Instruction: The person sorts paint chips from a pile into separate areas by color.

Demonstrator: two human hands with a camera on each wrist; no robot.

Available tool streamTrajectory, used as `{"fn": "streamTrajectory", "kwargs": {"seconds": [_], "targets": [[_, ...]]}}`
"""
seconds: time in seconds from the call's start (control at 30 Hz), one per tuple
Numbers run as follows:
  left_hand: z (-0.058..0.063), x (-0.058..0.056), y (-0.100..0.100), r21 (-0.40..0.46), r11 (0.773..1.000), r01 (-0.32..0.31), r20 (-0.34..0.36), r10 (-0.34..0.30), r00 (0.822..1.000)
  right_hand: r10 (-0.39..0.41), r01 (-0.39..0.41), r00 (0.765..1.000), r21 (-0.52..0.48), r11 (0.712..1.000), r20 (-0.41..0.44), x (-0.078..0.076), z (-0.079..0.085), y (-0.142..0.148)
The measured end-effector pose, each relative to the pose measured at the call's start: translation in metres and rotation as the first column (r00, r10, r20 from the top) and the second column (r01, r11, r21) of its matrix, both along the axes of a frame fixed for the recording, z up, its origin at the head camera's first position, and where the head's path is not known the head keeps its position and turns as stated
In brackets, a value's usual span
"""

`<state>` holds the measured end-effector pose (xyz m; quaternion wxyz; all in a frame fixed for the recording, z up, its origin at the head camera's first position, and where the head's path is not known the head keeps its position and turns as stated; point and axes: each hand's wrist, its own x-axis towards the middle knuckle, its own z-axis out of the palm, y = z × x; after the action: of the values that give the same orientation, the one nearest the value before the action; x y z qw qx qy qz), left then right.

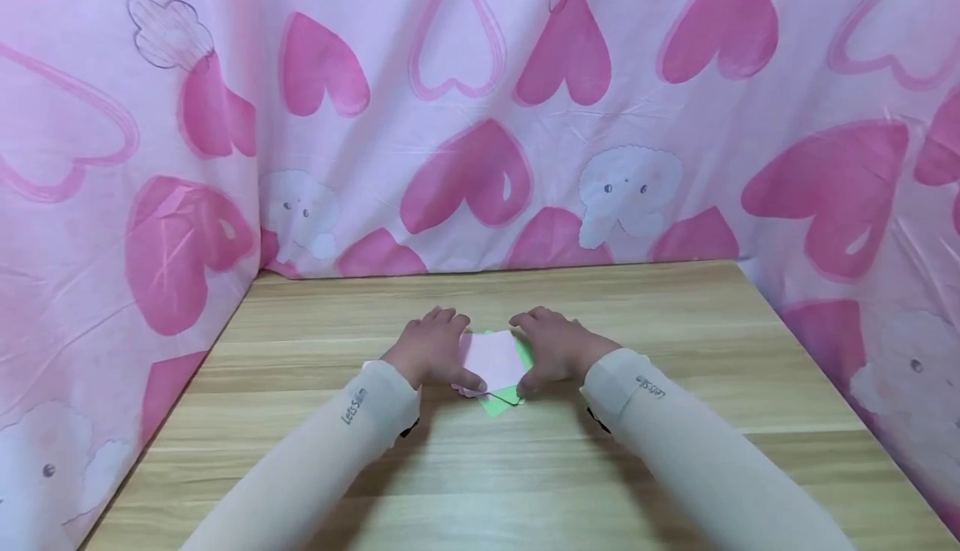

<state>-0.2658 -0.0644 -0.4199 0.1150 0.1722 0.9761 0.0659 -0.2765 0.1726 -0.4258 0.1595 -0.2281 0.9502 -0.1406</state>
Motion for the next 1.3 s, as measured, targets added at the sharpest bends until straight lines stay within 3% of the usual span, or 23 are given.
{"fn": "streamTrajectory", "kwargs": {"seconds": [0.33,0.67,1.3], "targets": [[-0.010,0.010,-0.006,0.005,1.000,-0.001,0.025,0.001,1.000,-0.009,0.009,1.000,0.033,0.999,0.003,-0.005,-0.007,-0.021],[-0.019,0.011,-0.007,-0.009,1.000,0.003,0.019,-0.003,1.000,-0.006,0.005,1.000,0.057,0.998,0.011,-0.006,-0.011,-0.024],[-0.016,0.006,-0.005,-0.034,0.999,0.022,0.019,-0.022,1.000,0.013,-0.012,1.000,0.060,0.998,-0.010,-0.007,-0.011,-0.022]]}}
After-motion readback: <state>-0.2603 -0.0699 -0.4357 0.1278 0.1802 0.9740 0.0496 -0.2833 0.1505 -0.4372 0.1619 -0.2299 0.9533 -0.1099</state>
